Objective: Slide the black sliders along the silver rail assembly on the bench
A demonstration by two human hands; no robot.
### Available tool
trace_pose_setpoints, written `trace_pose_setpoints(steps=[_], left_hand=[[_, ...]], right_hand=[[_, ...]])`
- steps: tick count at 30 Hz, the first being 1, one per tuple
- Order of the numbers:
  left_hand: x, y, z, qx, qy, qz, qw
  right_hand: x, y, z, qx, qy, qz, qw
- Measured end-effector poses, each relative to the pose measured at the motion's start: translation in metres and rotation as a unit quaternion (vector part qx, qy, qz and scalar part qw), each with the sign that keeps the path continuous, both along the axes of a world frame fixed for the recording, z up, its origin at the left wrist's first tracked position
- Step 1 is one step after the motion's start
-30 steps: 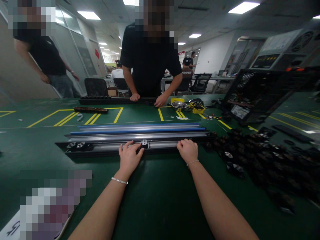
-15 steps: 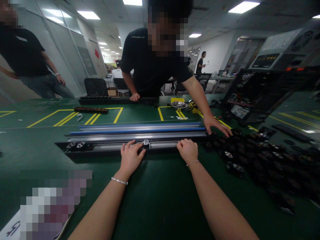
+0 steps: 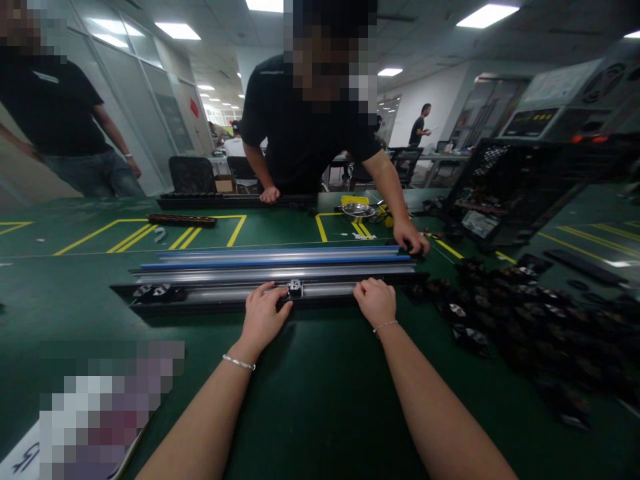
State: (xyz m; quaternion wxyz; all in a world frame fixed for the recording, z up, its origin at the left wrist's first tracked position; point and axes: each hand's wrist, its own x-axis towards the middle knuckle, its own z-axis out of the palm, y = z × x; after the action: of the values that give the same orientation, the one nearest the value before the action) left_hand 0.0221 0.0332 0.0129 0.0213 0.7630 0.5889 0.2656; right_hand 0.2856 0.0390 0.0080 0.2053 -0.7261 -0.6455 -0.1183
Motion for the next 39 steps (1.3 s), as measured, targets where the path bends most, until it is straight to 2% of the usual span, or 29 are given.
trace_pose_setpoints(steps=[24, 39], left_hand=[[-0.0021, 0.0026, -0.0057, 0.014, 0.016, -0.054, 0.998], [-0.0015, -0.0005, -0.0014, 0.003, 0.046, -0.073, 0.996]], right_hand=[[-0.0014, -0.0010, 0.0026, -0.009, 0.002, 0.001, 1.000], [-0.0043, -0.0014, 0.0034, 0.009, 0.009, -0.001, 1.000]])
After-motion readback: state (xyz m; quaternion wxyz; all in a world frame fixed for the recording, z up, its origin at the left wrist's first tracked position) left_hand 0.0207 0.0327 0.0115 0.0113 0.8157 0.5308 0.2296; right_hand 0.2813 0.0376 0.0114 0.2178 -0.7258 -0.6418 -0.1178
